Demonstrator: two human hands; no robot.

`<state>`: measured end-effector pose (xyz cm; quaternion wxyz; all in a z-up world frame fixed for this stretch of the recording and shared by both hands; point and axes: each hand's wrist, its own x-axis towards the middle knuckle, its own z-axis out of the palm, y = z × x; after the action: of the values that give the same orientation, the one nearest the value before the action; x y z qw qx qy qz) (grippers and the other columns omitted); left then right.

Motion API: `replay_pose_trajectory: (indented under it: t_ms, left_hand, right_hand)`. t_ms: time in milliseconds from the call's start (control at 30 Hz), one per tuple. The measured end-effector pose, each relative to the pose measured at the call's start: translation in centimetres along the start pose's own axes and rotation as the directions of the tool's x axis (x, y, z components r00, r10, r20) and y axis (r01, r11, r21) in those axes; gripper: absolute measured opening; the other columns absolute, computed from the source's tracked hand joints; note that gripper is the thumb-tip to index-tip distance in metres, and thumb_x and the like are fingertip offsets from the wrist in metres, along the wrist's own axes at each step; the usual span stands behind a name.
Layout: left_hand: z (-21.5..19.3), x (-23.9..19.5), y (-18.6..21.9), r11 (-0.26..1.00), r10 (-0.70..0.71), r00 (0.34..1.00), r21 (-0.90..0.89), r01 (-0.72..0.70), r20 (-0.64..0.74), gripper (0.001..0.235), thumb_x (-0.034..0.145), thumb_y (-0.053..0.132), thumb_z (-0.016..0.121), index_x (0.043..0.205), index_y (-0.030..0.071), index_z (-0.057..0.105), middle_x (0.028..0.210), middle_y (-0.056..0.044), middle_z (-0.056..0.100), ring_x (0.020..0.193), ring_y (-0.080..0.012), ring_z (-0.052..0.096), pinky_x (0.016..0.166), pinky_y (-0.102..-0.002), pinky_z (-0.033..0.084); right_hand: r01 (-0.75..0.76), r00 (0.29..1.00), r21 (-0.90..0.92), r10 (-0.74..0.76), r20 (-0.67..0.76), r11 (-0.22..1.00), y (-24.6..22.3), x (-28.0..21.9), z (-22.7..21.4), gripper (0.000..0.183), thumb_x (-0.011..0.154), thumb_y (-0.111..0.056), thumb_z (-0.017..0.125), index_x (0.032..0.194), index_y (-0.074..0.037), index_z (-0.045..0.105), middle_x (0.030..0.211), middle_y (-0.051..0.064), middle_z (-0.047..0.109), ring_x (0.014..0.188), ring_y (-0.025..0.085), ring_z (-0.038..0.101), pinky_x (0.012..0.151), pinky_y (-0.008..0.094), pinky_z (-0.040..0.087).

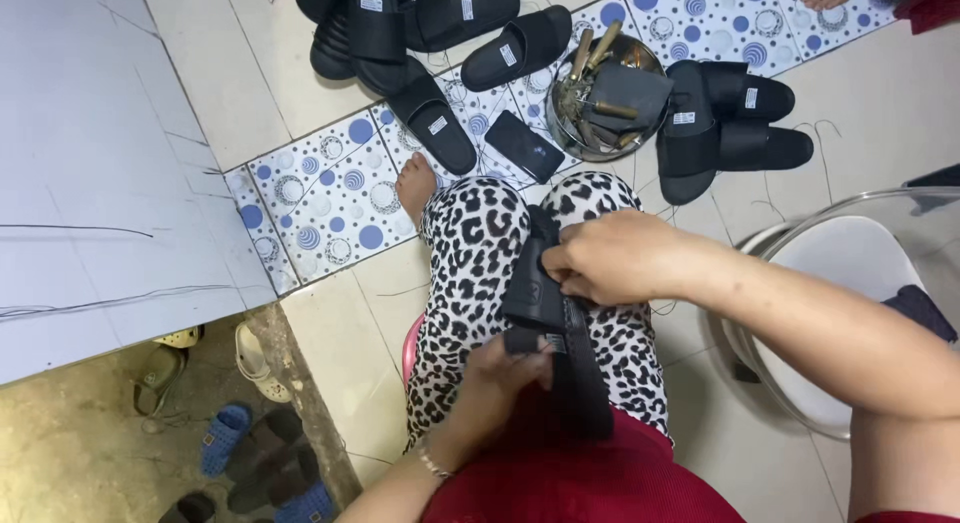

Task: The person sits on the floor and sews a black slipper held on their lap using a needle and thread. They repeatedly push the needle through the slipper's strap and pull the thread to stitch it.

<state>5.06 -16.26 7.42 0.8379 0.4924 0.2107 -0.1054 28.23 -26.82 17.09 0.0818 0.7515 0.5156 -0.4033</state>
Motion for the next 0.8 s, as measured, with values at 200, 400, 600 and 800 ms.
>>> replay_pose_trajectory:
  t_ms: [200,400,600,800]
  left_hand:
    - [2.8,3.6,-1.9,0.957,-0.262,0.943,-0.182,0.227,-0.203,0.01,0.106,0.003,0.048,0.103,-0.002,0.056,0.073,-0.008,0.06,0.061,-0.016,0.056,0.057,-0.024,0.049]
    - [3.2,4.7,-1.3,0.871,-0.063,0.967,-0.487,-0.069,-0.248,0.024,0.083,-0.02,0.051,0.075,0.002,0.055,0.061,-0.007,0.051,0.051,-0.0144,0.046,0.045,-0.026,0.035]
    - [1.2,3.2,-0.3,0.925,-0.109,0.984,-0.376,0.047,-0.144,0.019,0.091,-0.01,0.056,0.077,0.003,0.053,0.057,-0.008,0.053,0.048,-0.0152,0.046,0.045,-0.027,0.037]
    - [-1.6,0.9,1.8,0.879,-0.401,0.903,0.212,0.427,-0.157,0.012,0.101,0.016,0.069,0.096,0.004,0.069,0.067,-0.004,0.064,0.052,-0.0099,0.052,0.044,-0.02,0.044]
  right_hand:
    - [-0.032,0.967,-0.033,0.039,0.251,0.999,-1.5,0.5,-3.7,0.018,0.094,-0.027,0.06,0.11,-0.026,0.068,0.089,-0.004,0.071,0.084,0.018,0.066,0.075,0.037,0.052]
    - [0.029,0.997,-0.352,-0.054,-0.062,0.935,-1.7,-3.6,-1.1,0.028,0.099,-0.02,0.056,0.127,-0.018,0.059,0.098,0.008,0.071,0.076,0.033,0.077,0.059,0.045,0.06]
    - [-0.455,0.876,0.008,0.449,-0.177,0.89,4.2,-11.6,1.6,0.029,0.089,-0.066,0.05,0.103,-0.044,0.062,0.105,-0.023,0.067,0.088,0.013,0.073,0.067,0.04,0.063]
    - [0.24,0.89,0.8,0.205,-0.408,0.55,2.4,-5.3,8.3,0.024,0.088,-0.038,0.069,0.097,-0.019,0.082,0.095,-0.002,0.074,0.095,0.012,0.069,0.094,0.031,0.058]
